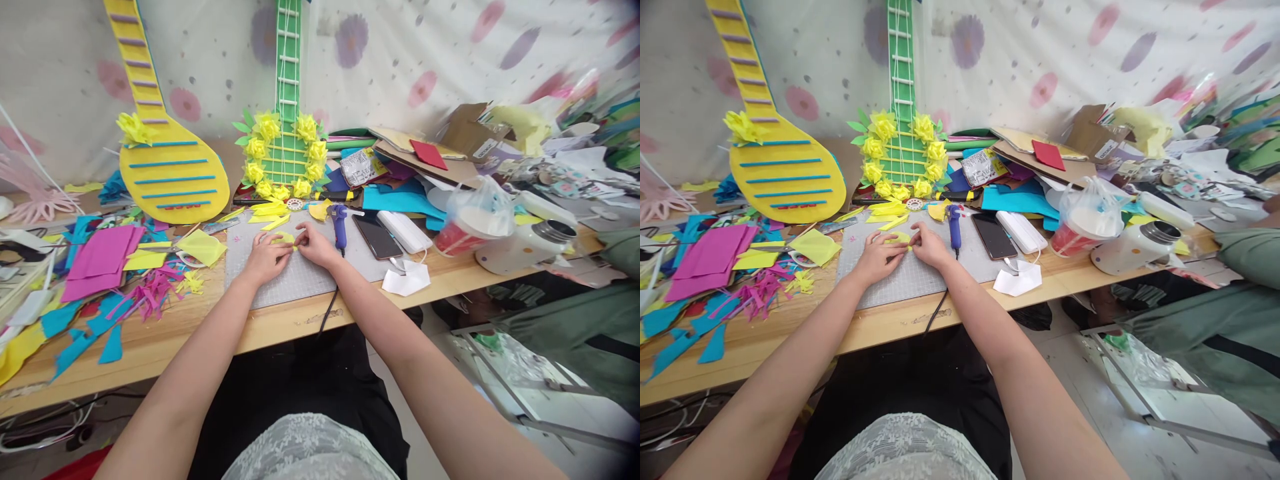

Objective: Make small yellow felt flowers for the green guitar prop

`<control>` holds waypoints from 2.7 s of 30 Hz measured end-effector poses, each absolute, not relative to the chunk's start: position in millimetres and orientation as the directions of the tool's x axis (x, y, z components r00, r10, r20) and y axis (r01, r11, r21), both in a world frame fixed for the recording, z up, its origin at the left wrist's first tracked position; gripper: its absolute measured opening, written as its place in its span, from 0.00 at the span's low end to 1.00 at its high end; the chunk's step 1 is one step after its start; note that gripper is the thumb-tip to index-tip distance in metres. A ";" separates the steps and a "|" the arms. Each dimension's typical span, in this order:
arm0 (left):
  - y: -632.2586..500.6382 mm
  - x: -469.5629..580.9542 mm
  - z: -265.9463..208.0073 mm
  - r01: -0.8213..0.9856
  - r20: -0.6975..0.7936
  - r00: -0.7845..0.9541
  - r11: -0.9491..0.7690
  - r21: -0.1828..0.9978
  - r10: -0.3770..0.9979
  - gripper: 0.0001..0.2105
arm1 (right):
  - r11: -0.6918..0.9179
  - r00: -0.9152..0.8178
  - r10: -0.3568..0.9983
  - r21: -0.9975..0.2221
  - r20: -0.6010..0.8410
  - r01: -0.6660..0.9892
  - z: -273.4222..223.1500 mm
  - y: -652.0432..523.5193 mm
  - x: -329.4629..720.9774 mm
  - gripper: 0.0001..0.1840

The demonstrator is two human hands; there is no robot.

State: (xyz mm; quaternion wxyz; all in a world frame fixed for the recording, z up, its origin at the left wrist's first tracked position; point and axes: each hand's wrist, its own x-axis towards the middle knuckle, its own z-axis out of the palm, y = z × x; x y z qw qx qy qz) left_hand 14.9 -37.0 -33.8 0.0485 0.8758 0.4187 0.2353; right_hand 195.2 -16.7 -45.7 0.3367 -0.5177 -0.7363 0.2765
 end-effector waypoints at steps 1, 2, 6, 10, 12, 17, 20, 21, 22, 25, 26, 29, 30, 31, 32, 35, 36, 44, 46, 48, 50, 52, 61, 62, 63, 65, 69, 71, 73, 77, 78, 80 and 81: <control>-36.7 15.0 -34.5 0.712 0.363 0.541 -0.643 0.283 0.759 0.13 | 0.308 -0.234 0.950 -0.756 0.209 0.577 -46.4 -16.2 195.3 0.27; -36.4 15.0 -35.2 0.713 0.359 0.541 -0.641 0.284 0.761 0.13 | 0.303 -0.228 0.951 -0.758 0.207 0.577 -47.0 -15.7 195.2 0.27; -35.8 14.0 -36.6 0.714 0.362 0.531 -0.635 0.295 0.766 0.12 | 0.301 -0.194 0.953 -0.723 0.231 0.622 -47.4 -15.3 193.0 0.24; -35.2 13.6 -37.2 0.713 0.364 0.526 -0.632 0.304 0.769 0.12 | 0.321 -0.195 0.945 -0.617 0.264 0.719 -47.6 -15.6 189.6 0.22; -34.9 13.7 -37.3 0.716 0.364 0.521 -0.628 0.306 0.772 0.11 | 0.319 -0.198 0.945 -0.590 0.262 0.742 -49.4 -14.7 188.5 0.23; -33.8 13.6 -38.8 0.727 0.353 0.495 -0.601 0.333 0.794 0.11 | 0.287 -0.176 0.954 -0.578 0.241 0.764 -55.1 -11.4 185.7 0.25; -33.6 13.1 -41.5 0.741 0.342 0.465 -0.570 0.354 0.817 0.10 | 0.253 -0.141 0.962 -0.565 0.235 0.785 -55.6 -11.9 182.7 0.24; -33.8 13.0 -42.4 0.745 0.339 0.459 -0.563 0.356 0.821 0.10 | 0.252 -0.137 0.961 -0.560 0.240 0.789 -55.3 -12.5 181.9 0.24; -34.3 12.9 -43.1 0.748 0.336 0.457 -0.560 0.356 0.824 0.10 | 0.255 -0.138 0.960 -0.555 0.243 0.792 -55.0 -13.0 181.3 0.24; -36.4 12.5 -42.7 0.737 0.334 0.475 -0.576 0.355 0.814 0.13 | 0.276 -0.156 0.955 -0.564 0.251 0.779 -53.9 -13.5 182.2 0.21; -36.8 12.0 -41.7 0.730 0.342 0.478 -0.582 0.359 0.809 0.15 | 0.283 -0.158 0.953 -0.577 0.258 0.766 -53.5 -13.3 183.4 0.19; -35.2 7.7 -37.5 0.716 0.392 0.438 -0.577 0.392 0.809 0.20 | 0.341 -0.191 0.935 -0.607 0.300 0.718 -51.1 -13.6 188.1 0.16; -33.7 4.9 -36.2 0.714 0.412 0.411 -0.568 0.409 0.813 0.21 | 0.372 -0.217 0.924 -0.604 0.316 0.705 -49.5 -14.4 189.6 0.16; -32.0 1.4 -35.0 0.711 0.429 0.383 -0.558 0.429 0.818 0.22 | 0.406 -0.248 0.910 -0.593 0.332 0.695 -47.6 -15.7 190.9 0.17; -30.2 -2.4 -34.0 0.706 0.440 0.357 -0.547 0.451 0.824 0.23 | 0.441 -0.282 0.894 -0.576 0.347 0.688 -45.2 -17.3 191.8 0.18; -26.8 -12.9 -32.2 0.690 0.425 0.308 -0.507 0.516 0.851 0.27 | 0.505 -0.332 0.858 -0.518 0.393 0.691 -38.1 -22.8 192.1 0.16; -26.6 -14.9 -31.8 0.677 0.408 0.300 -0.494 0.545 0.862 0.29 | 0.507 -0.333 0.855 -0.506 0.398 0.698 -36.3 -24.1 191.6 0.16; -25.0 -13.6 -33.3 0.516 0.322 0.212 -0.385 0.765 0.923 0.41 | 0.519 -0.361 0.843 -0.432 0.397 0.737 -34.8 -26.9 182.7 0.12; -21.0 -21.4 -34.0 0.535 0.343 0.181 -0.385 0.752 0.922 0.41 | 0.557 -0.416 0.820 -0.385 0.393 0.736 -34.0 -27.3 180.2 0.11; -16.5 -32.6 -34.5 0.571 0.344 0.161 -0.372 0.732 0.925 0.40 | 0.602 -0.483 0.789 -0.326 0.379 0.729 -32.5 -27.1 177.5 0.09; -13.0 -43.0 -34.7 0.621 0.325 0.157 -0.349 0.701 0.933 0.40 | 0.642 -0.543 0.757 -0.259 0.364 0.722 -30.5 -26.3 173.9 0.09; -11.4 -48.6 -34.4 0.689 0.313 0.172 -0.342 0.640 0.934 0.38 | 0.669 -0.588 0.731 -0.191 0.347 0.719 -28.2 -24.9 168.7 0.10; -14.9 -31.5 -30.3 0.836 0.309 0.172 -0.304 0.457 0.936 0.24 | 0.636 -0.593 0.750 -0.072 0.293 0.768 -25.7 -19.6 154.9 0.11; -16.0 -29.6 -29.8 0.845 0.313 0.163 -0.296 0.445 0.936 0.23 | 0.628 -0.580 0.756 -0.089 0.302 0.773 -26.2 -19.2 156.8 0.11; -17.4 -27.7 -29.3 0.852 0.316 0.157 -0.290 0.435 0.936 0.23 | 0.623 -0.567 0.761 -0.113 0.315 0.774 -26.7 -19.0 158.9 0.12; -20.7 -24.0 -28.1 0.861 0.316 0.155 -0.284 0.421 0.936 0.23 | 0.618 -0.540 0.768 -0.177 0.343 0.766 -27.9 -18.6 162.5 0.14; -26.9 -18.1 -25.3 0.864 0.286 0.154 -0.269 0.425 0.946 0.22 | 0.564 -0.444 0.815 -0.330 0.373 0.757 -31.6 -18.3 163.1 0.14; -28.4 -16.9 -24.4 0.858 0.268 0.161 -0.269 0.438 0.950 0.22 | 0.508 -0.373 0.852 -0.413 0.367 0.756 -33.4 -18.1 161.8 0.14; -28.9 -16.8 -24.1 0.841 0.262 0.178 -0.285 0.460 0.949 0.24 | 0.457 -0.317 0.884 -0.490 0.345 0.742 -34.5 -17.8 161.4 0.13; -27.9 -17.6 -26.1 0.805 0.273 0.187 -0.306 0.508 0.944 0.26 | 0.360 -0.256 0.933 -0.640 0.253 0.679 -34.5 -17.1 163.1 0.12; -27.5 -17.5 -26.9 0.802 0.274 0.184 -0.305 0.513 0.944 0.25 | 0.332 -0.240 0.943 -0.671 0.229 0.663 -34.5 -17.0 163.4 0.12; -26.8 -16.8 -28.6 0.805 0.278 0.172 -0.297 0.513 0.945 0.22 | 0.288 -0.210 0.957 -0.711 0.199 0.642 -35.2 -16.6 163.3 0.12; -26.6 -16.2 -29.2 0.807 0.282 0.165 -0.294 0.512 0.945 0.21 | 0.276 -0.196 0.961 -0.719 0.195 0.638 -35.9 -16.4 162.8 0.12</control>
